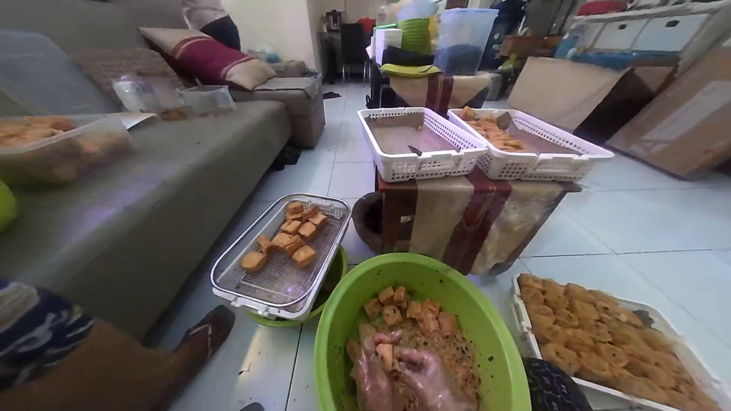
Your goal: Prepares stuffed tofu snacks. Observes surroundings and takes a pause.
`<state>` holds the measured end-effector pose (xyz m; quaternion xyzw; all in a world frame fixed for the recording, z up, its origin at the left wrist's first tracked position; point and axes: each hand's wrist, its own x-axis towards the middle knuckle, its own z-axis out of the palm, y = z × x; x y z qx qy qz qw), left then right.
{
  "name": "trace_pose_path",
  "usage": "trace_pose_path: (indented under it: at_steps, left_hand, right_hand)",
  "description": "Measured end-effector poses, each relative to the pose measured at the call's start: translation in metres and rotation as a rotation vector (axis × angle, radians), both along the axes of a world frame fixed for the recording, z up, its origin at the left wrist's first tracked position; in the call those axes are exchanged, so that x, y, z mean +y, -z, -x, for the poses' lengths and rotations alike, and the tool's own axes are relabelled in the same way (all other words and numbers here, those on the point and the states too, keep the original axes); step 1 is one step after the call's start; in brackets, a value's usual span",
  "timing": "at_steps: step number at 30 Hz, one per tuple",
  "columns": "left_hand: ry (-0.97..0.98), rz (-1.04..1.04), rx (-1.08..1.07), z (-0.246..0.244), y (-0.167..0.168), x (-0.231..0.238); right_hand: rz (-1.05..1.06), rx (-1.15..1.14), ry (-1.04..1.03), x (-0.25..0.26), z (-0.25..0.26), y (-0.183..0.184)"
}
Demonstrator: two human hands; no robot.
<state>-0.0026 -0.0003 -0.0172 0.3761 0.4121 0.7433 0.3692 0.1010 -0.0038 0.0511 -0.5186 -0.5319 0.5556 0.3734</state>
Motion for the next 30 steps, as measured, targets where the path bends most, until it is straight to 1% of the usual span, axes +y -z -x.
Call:
trace_pose_path:
  at_steps: [2, 3, 4, 5, 7, 8, 10, 11, 12, 13, 15, 17, 19, 21, 22, 23, 25, 27, 28, 30]
  left_hand:
    - [0.019, 0.027, 0.092, 0.001, -0.007, -0.003]
    - [0.017, 0.076, 0.171, 0.001, -0.012, -0.006]
    - [0.005, 0.124, 0.266, 0.001, -0.016, -0.009]
    - [-0.023, 0.161, 0.369, 0.002, -0.017, -0.01]
    - [-0.031, 0.256, 0.479, 0.001, -0.016, -0.012]
    - [-0.013, 0.298, 0.47, 0.0, -0.016, -0.012]
    - [-0.007, 0.387, 0.353, -0.004, -0.02, -0.011]
    - [-0.027, 0.433, 0.283, -0.006, -0.022, -0.009]
    - [-0.056, 0.477, 0.23, -0.006, -0.024, -0.007]
    - [-0.085, 0.518, 0.213, -0.003, -0.025, -0.006]
    - [-0.091, 0.593, 0.299, 0.007, -0.018, -0.002]
    - [0.022, 0.704, 0.433, 0.014, -0.012, 0.0]
    - [0.158, 0.774, 0.488, 0.014, -0.011, 0.001]
    - [0.254, 0.79, 0.453, 0.014, -0.013, 0.002]
    - [0.255, 0.786, 0.423, 0.013, -0.014, 0.002]
    - [0.238, 0.781, 0.386, 0.012, -0.016, 0.001]
    - [0.184, 0.758, 0.327, 0.012, -0.019, 0.003]
    - [0.127, 0.757, 0.31, 0.01, -0.022, 0.004]
    - [0.103, 0.768, 0.32, 0.009, -0.022, 0.005]
    - [0.077, 0.803, 0.335, 0.01, -0.02, 0.005]
  right_hand:
    - [0.166, 0.231, -0.04, 0.004, -0.009, 0.0]
    - [0.218, 0.284, -0.053, 0.005, -0.013, 0.001]
    - [0.236, 0.284, -0.053, 0.005, -0.017, 0.002]
    - [0.207, 0.247, -0.049, 0.005, -0.02, 0.005]
    - [0.02, 0.067, -0.032, 0.009, -0.024, 0.018]
    - [-0.089, -0.047, -0.02, 0.014, -0.025, 0.023]
    - [-0.188, -0.188, -0.062, 0.027, -0.031, 0.026]
    - [-0.199, -0.203, -0.112, 0.034, -0.035, 0.026]
    - [-0.182, -0.223, -0.176, 0.041, -0.04, 0.024]
    - [-0.13, -0.297, -0.257, 0.047, -0.047, 0.024]
    - [0.023, -0.586, -0.45, 0.054, -0.054, 0.027]
    - [0.129, -0.875, -0.657, 0.042, -0.053, 0.038]
    - [0.147, -0.971, -0.83, 0.02, -0.051, 0.048]
    - [0.134, -0.933, -0.931, 0.013, -0.055, 0.058]
    - [0.128, -0.9, -0.941, 0.016, -0.059, 0.061]
    - [0.151, -0.919, -0.951, 0.018, -0.059, 0.054]
    - [0.207, -1.05, -0.983, 0.016, -0.057, 0.036]
    - [0.225, -1.077, -0.972, 0.01, -0.058, 0.031]
    - [0.204, -1.026, -0.936, 0.011, -0.06, 0.029]
    - [0.127, -0.842, -0.814, 0.018, -0.065, 0.021]
